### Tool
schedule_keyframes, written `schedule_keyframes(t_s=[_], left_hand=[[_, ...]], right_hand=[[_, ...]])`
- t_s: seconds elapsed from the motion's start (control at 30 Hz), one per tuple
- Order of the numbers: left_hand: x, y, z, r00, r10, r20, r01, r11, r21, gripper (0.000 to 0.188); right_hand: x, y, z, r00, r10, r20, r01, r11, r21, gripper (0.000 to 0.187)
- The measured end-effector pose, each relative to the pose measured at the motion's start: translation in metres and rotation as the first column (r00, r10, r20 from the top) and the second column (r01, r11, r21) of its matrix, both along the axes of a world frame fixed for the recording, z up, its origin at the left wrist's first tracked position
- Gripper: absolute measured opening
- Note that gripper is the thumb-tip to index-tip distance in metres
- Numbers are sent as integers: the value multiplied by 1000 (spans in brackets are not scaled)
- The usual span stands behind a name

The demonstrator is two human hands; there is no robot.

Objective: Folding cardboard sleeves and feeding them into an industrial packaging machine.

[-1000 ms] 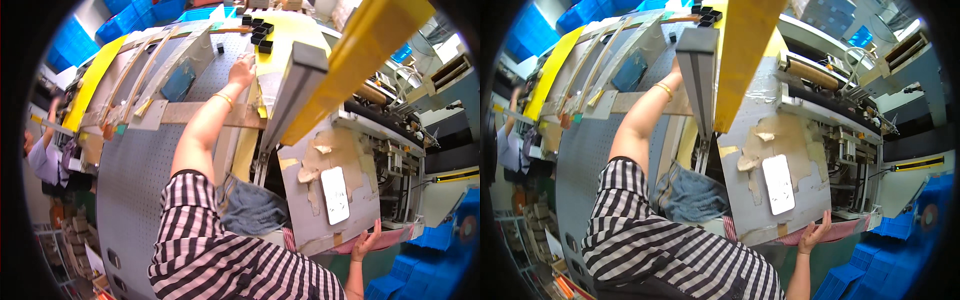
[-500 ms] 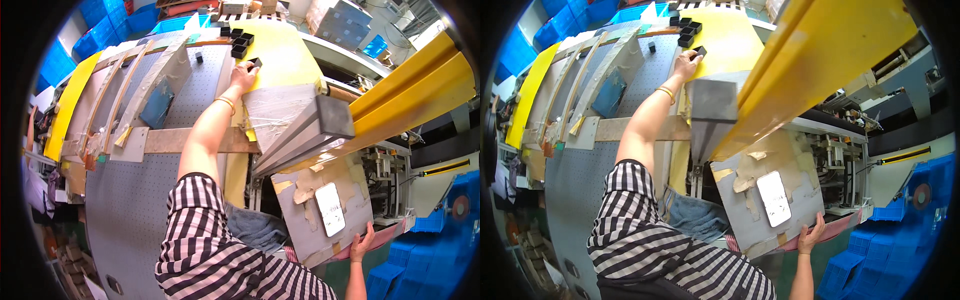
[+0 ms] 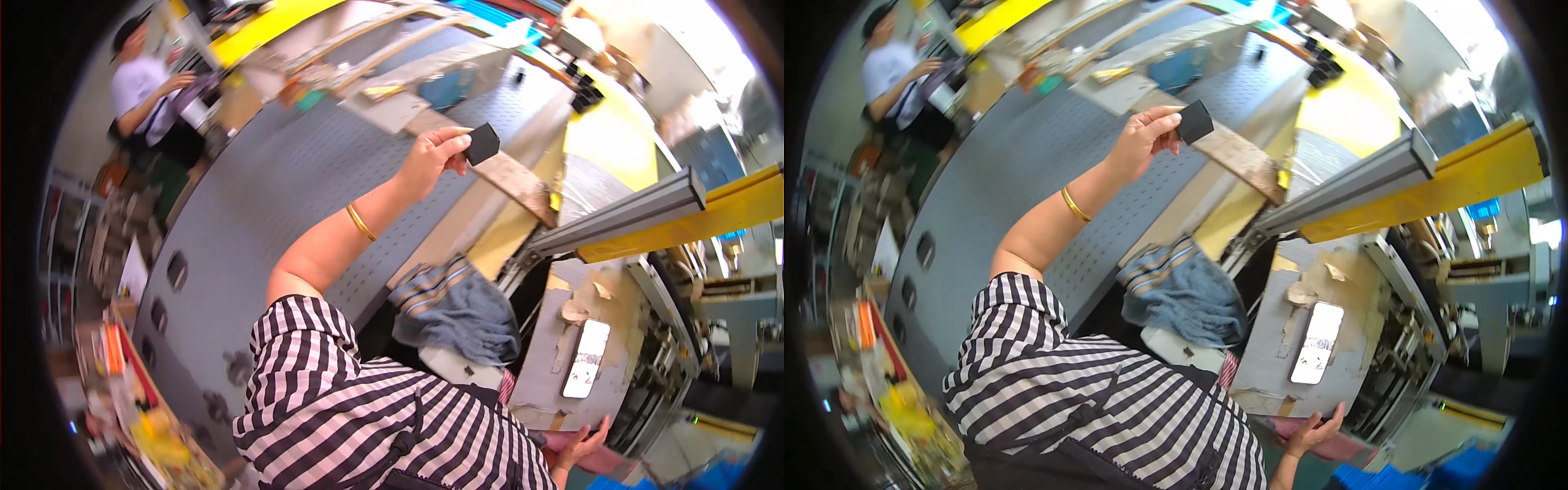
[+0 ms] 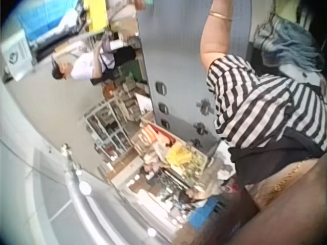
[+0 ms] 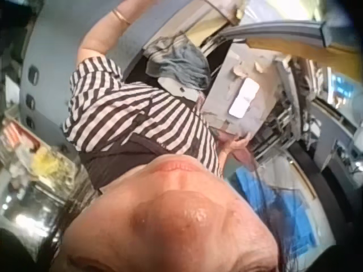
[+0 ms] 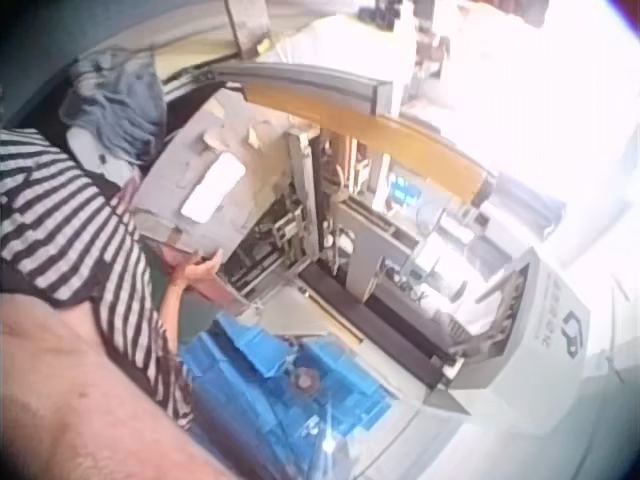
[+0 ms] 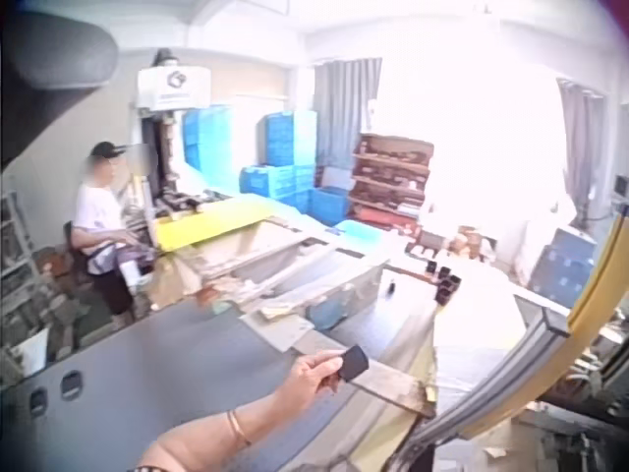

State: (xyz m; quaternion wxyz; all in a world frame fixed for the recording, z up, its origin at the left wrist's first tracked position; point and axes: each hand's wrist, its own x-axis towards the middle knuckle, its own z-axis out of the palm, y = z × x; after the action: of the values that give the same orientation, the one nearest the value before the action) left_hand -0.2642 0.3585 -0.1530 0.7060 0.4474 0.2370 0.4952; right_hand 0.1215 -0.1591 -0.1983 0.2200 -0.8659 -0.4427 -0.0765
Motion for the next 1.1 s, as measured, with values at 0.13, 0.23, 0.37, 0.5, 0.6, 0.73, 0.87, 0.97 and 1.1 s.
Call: schedule_keyframes(t_s=[0.13, 0.23, 0.37, 0.5, 0.6, 0.73, 0.87, 0.97, 1.1], left_hand=[[-66, -111, 4, 928, 357, -106, -355, 934, 35, 23], [-109, -225, -18, 779, 541, -317, -561, 827, 33, 23], [-135, -383, -86, 247, 776, -580, -748, 533, 396, 24], [-150, -553, -175, -290, 648, -704, -822, 209, 531, 21], [-175, -679, -223, -484, 375, -791, -837, 65, 543, 20], [-177, -781, -230, -534, 101, -839, -819, -309, 484, 20], [-172, -830, -237, -520, 112, -847, -740, -554, 382, 20], [-132, -813, -236, -477, 116, -871, -864, -244, 441, 18], [-51, -812, -259, -252, 304, -919, -898, 280, 339, 15]], right_hand=[[-1, 0, 6, 947, 318, 38, -320, 939, 125, 70], [22, 5, -2, 789, 610, 72, -614, 781, 118, 68], [25, 16, -16, 662, 749, 30, -735, 641, 222, 67], [21, 18, -25, 528, 849, 1, -811, 505, 295, 66], [12, 20, -30, 444, 896, -21, -837, 423, 347, 66], [0, 20, -32, 349, 936, -31, -862, 334, 381, 65], [-14, 18, -30, 242, 969, -52, -885, 242, 398, 64], [-26, 20, -26, 162, 985, -59, -908, 172, 383, 63], [-47, 32, -21, -8, 998, -67, -923, 18, 385, 62]])
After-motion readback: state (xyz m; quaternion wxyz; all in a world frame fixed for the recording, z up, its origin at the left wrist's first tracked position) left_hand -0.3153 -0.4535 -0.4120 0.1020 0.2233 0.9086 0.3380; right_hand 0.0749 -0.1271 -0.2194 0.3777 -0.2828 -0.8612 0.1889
